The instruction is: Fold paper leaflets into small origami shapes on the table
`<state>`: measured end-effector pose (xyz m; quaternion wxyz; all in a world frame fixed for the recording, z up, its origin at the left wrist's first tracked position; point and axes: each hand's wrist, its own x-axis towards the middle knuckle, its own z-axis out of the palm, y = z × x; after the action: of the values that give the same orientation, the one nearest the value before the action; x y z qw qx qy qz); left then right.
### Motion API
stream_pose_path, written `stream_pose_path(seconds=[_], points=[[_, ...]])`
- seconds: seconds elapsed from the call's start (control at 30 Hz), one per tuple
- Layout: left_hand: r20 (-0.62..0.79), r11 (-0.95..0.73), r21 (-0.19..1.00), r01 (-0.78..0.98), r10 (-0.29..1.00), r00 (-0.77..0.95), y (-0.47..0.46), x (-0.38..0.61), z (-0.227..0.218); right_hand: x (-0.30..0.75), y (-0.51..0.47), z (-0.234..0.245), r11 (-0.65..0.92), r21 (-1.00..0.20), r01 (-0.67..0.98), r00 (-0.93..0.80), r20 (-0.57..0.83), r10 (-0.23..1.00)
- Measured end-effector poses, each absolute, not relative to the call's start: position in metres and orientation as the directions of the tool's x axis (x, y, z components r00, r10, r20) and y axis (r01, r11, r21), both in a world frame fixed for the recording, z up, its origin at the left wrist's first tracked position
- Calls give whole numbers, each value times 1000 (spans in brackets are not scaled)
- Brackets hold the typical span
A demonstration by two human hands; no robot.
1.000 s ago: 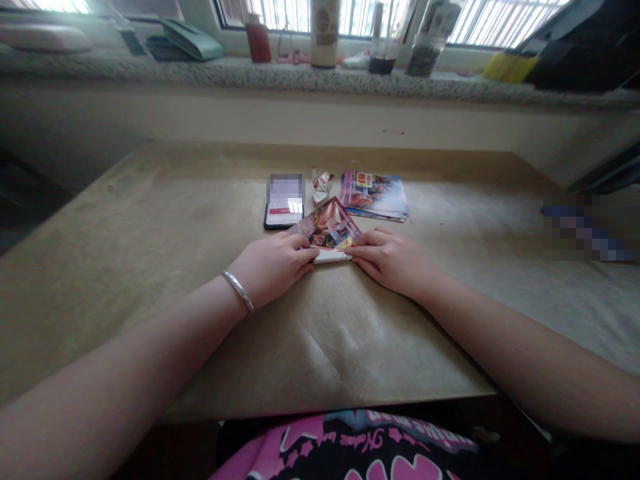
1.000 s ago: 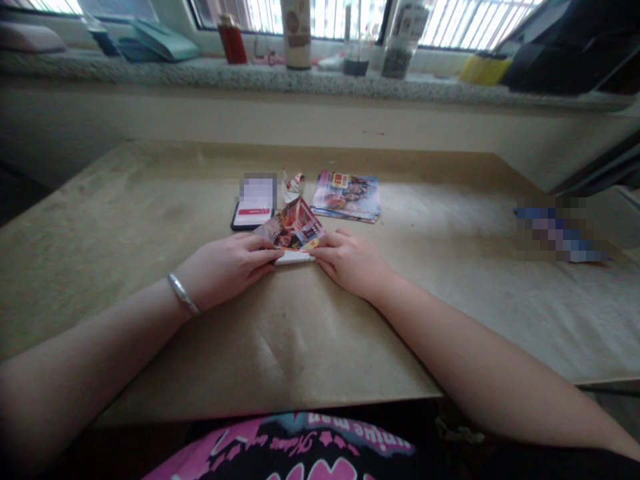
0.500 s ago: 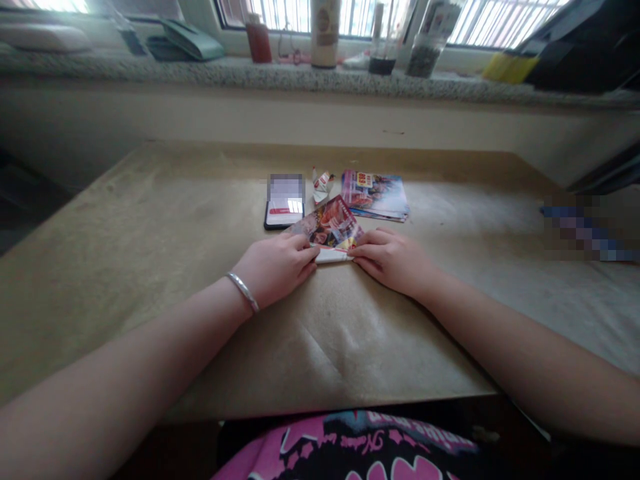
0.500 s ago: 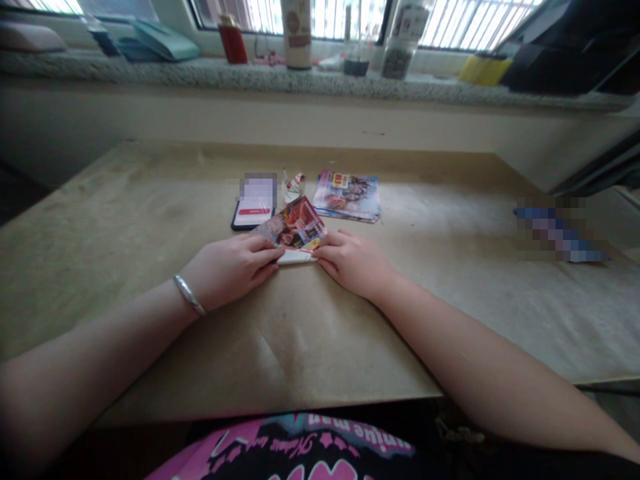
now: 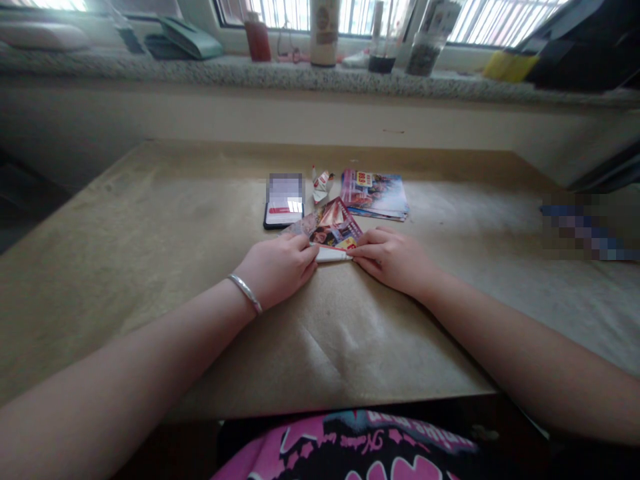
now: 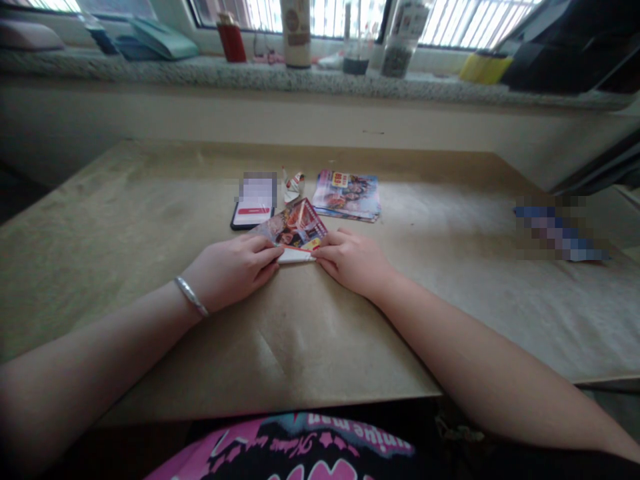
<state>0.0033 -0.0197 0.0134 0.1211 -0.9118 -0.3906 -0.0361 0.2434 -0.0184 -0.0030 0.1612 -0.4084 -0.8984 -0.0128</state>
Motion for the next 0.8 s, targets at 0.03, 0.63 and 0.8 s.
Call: stream_pose_path(seconds=[0.03,0.63,0.8], points=[[160,-666,-196,720,703,693,-20,3,13,243,-18,-3,664,-101,741,-614,301,730],[171,-678,-212,703,683,710,-21,5,11,241,-22,0,659,51,750,-644,278,712],[171,-670,-214,710,690,703,-24,9,11,241,-21,1,658,49,751,-644,269,716]])
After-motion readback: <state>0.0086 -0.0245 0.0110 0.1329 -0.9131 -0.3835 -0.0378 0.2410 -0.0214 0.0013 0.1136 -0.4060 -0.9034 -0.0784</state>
